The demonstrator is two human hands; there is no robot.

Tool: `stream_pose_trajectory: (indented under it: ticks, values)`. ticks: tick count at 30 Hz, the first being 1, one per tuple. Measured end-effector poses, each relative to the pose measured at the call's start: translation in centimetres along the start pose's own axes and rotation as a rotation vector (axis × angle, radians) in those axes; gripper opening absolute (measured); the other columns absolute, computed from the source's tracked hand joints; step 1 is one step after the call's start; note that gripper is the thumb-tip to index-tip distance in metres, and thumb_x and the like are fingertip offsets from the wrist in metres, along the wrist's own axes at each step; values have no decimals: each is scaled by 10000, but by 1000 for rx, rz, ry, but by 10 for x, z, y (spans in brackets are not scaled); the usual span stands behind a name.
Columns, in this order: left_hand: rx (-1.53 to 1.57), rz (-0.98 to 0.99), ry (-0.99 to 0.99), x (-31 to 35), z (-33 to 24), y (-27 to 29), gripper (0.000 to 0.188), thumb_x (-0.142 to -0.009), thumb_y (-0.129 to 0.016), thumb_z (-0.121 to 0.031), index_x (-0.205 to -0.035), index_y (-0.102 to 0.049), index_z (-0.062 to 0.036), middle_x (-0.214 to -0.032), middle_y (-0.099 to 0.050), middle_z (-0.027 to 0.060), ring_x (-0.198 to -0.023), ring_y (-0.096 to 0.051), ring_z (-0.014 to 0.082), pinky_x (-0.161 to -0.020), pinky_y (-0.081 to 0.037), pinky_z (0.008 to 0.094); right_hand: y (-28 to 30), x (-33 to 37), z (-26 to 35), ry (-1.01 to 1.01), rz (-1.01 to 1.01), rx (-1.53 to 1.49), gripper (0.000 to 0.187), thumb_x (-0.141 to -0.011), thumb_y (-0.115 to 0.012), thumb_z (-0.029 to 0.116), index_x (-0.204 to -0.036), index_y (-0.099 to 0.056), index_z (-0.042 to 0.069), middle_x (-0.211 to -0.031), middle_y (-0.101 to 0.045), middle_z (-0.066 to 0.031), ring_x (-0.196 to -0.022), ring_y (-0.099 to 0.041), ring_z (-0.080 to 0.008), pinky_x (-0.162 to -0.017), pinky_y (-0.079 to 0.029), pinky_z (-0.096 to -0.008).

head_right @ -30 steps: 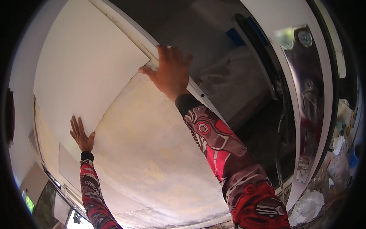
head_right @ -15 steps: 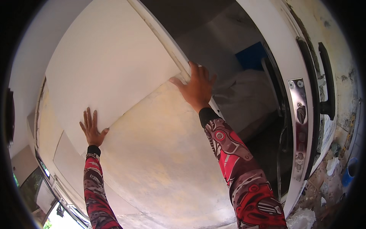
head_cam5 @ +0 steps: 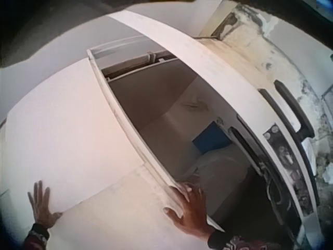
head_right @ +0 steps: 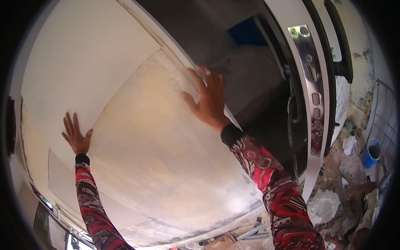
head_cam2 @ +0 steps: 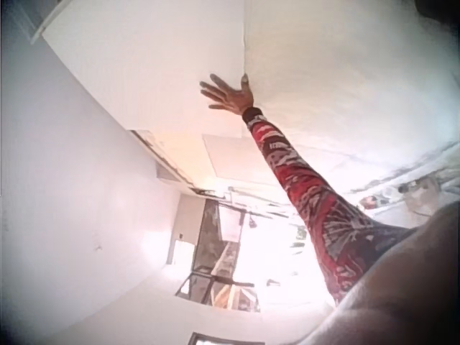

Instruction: The person picks up a panel by hand, positions and aligns it against the wall to test the fit, and then lowers it.

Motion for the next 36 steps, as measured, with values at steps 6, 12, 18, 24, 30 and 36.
stream_pose_trajectory:
  ticks: [6, 12, 18, 24, 30, 36]
  values:
    - [31, -11, -4, -3, -13, 1, 1043, -831, -583, -841, -1669, -298, -289, -1767, -188, 41, -1627, -144, 340, -1161, -132, 803, 31, 35, 9, 44, 217, 215, 698, -898, -784, 359, -1515, -531, 152, -1414, -513, -166, -1313, -471, -362, -1082, -354, -584]
    - [35, -6, 0, 1, -10, 5, 1033, -836, -572, -846, -1668, -302, -297, -1766, -191, 43, -1628, -140, 339, -1161, -127, 805, 27, -15, 34, 34, 209, 251, 716, -932, -746, 459, -1527, -525, 126, -1402, -496, -204, -1328, -459, -365, -1062, -399, -602]
    - [38, -13, 0, 1, -10, 6, 1035, -827, -619, -810, -1667, -304, -296, -1767, -191, 42, -1629, -138, 335, -1157, -128, 810, 9, -40, 33, 15, 266, 287, 743, -966, -676, 569, -1525, -534, 100, -1477, -406, -241, -1462, -308, -393, -1070, -333, -789]
    - [4, -14, -4, 2, -8, 6, 1028, -828, -636, -787, -1668, -302, -299, -1767, -191, 36, -1628, -149, 330, -1160, -137, 805, 0, -40, 30, -41, 310, 292, 745, -968, -657, 597, -1514, -544, 104, -1503, -385, -239, -1484, -272, -394, -1082, -304, -802]
    - [-23, -43, -33, 0, -7, -2, 1077, -812, -477, -925, -1675, -275, -314, -1773, -169, 14, -1629, -143, 327, -1156, -155, 813, 32, -18, -9, 13, 222, 188, 497, -965, -660, 276, -1457, -628, 212, -1453, -496, -146, -1430, -396, -347, -1123, -357, -620]
    - [-29, -123, -62, -1, -10, -1, 1020, -850, -398, -931, -1681, -235, -361, -1776, -150, -27, -1627, -161, 300, -1151, -195, 809, 62, 32, -41, 57, 264, 218, 517, -902, -582, 39, -1346, -727, 260, -1395, -570, -99, -1343, -483, -333, -1131, -383, -499]
Point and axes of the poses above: each hand's wrist, its own x-axis away from the middle knuckle, its own y-axis out of the back of the hand, z = x × y, the point moved 8 cm from there along -x, towards the middle knuckle
